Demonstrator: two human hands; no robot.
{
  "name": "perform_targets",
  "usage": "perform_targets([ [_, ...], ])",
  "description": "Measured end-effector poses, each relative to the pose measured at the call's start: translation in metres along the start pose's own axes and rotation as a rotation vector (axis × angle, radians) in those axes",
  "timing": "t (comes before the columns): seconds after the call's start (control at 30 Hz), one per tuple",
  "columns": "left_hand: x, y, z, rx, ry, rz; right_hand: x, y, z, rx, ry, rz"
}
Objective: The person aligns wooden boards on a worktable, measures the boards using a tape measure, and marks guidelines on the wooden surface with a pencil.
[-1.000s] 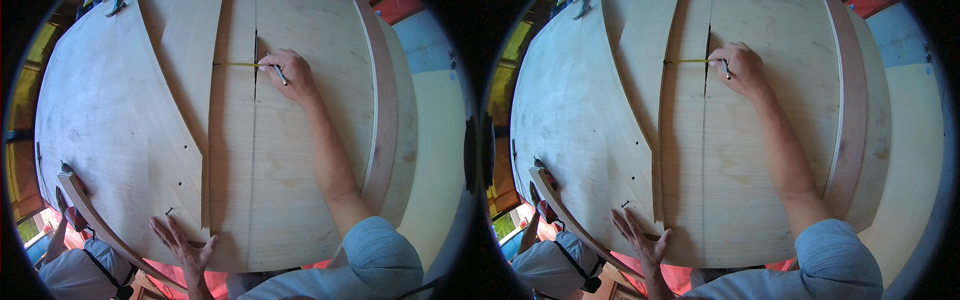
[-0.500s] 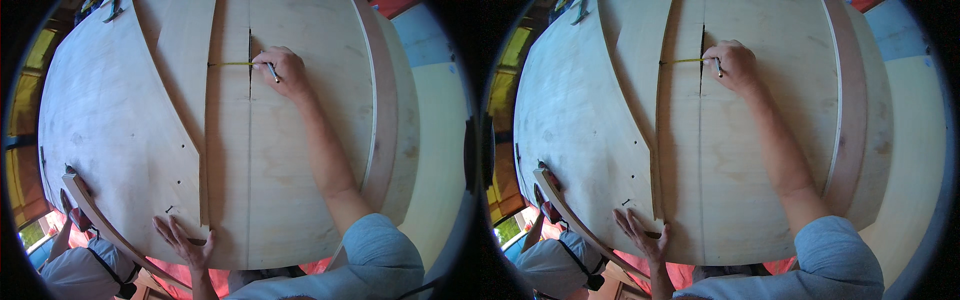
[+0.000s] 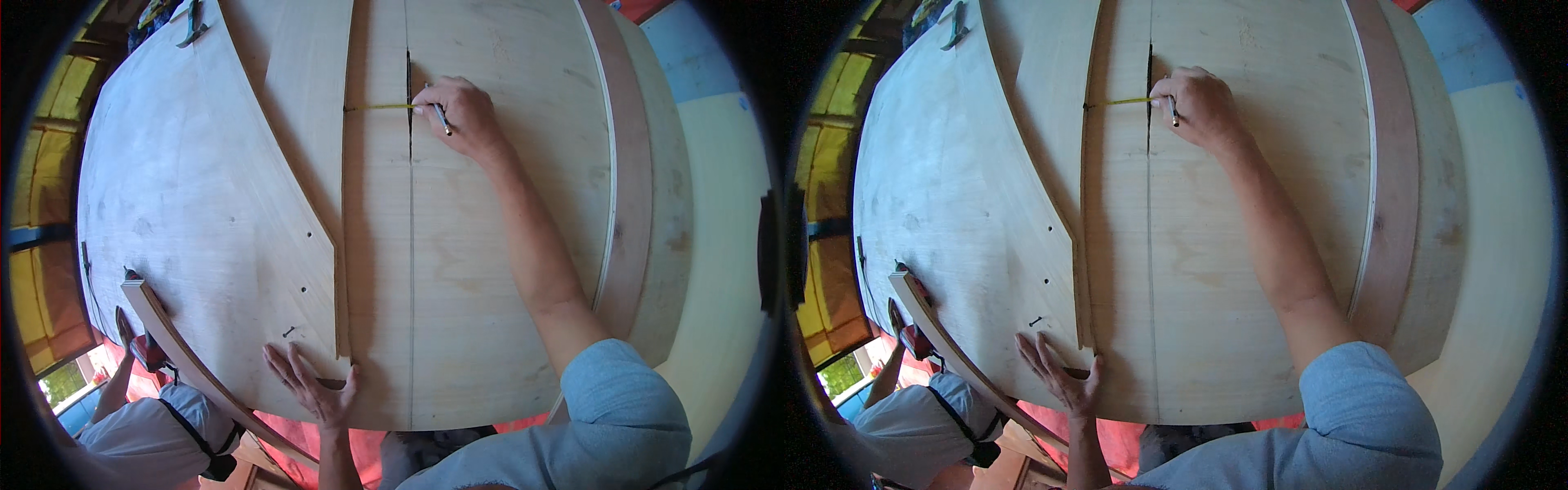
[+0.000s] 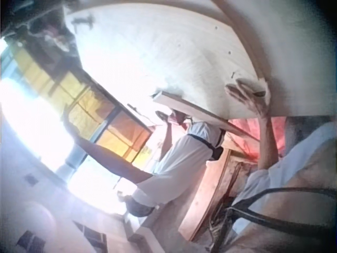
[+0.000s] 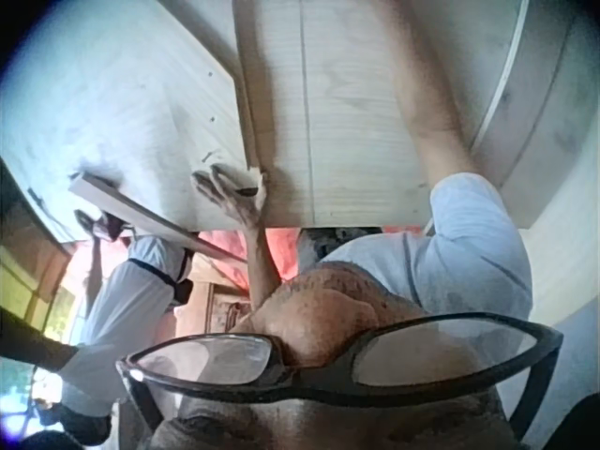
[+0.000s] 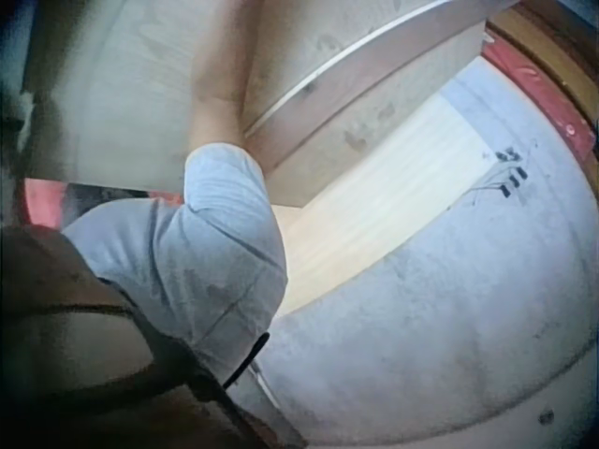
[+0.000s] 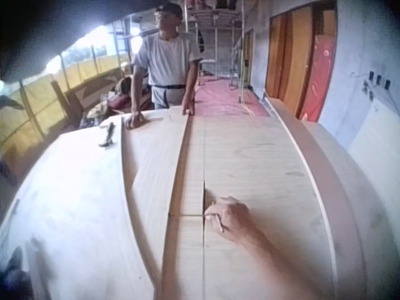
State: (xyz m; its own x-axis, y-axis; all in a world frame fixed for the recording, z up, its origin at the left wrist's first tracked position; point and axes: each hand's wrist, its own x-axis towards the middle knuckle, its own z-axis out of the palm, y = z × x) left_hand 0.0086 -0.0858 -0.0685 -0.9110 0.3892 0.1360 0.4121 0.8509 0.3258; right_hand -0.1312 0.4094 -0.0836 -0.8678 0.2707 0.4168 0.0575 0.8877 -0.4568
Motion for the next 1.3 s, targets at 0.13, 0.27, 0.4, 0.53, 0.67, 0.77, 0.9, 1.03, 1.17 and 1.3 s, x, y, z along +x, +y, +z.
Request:
perform_targets([
  [0.13,0.0,0.0,0.001,-0.005,-0.009,-0.004,0.001,0.001,0.0,0.009,0.019,-0.013],
  [0.27,-0.001,-0.001,-0.001,0.002,-0.015,-0.016,0.0,0.0,0.004,-0.006,0.044,-0.007],
  [0.4,-0.002,-0.004,0.0,0.002,-0.006,-0.003,0.0,0.0,0.005,0.023,0.049,-0.007],
  [0.53,-0.003,-0.003,0.001,-0.003,-0.01,-0.011,-0.002,-0.001,0.003,0.057,0.06,0.003],
  [0.67,-0.001,-0.004,0.0,-0.007,-0.016,-0.013,-0.001,-0.001,0.005,0.066,0.072,-0.013],
  [0.77,0.001,-0.004,0.002,-0.007,-0.014,-0.006,0.001,-0.003,0.003,0.049,0.046,0.008],
  [0.9,0.004,-0.006,-0.004,0.002,-0.034,-0.002,0.007,0.0,0.003,0.041,0.043,-0.012],
  [1.03,0.002,-0.008,-0.021,-0.071,-0.047,0.01,0.006,-0.001,0.004,0.083,0.025,-0.015],
  [1.17,-0.014,-0.006,-0.022,-0.034,-0.132,-0.109,-0.001,0.004,0.0,0.021,0.021,-0.012],
  [1.3,-0.024,-0.012,-0.022,0.004,-0.152,-0.156,0.001,-0.008,-0.003,0.051,0.003,0.011],
])
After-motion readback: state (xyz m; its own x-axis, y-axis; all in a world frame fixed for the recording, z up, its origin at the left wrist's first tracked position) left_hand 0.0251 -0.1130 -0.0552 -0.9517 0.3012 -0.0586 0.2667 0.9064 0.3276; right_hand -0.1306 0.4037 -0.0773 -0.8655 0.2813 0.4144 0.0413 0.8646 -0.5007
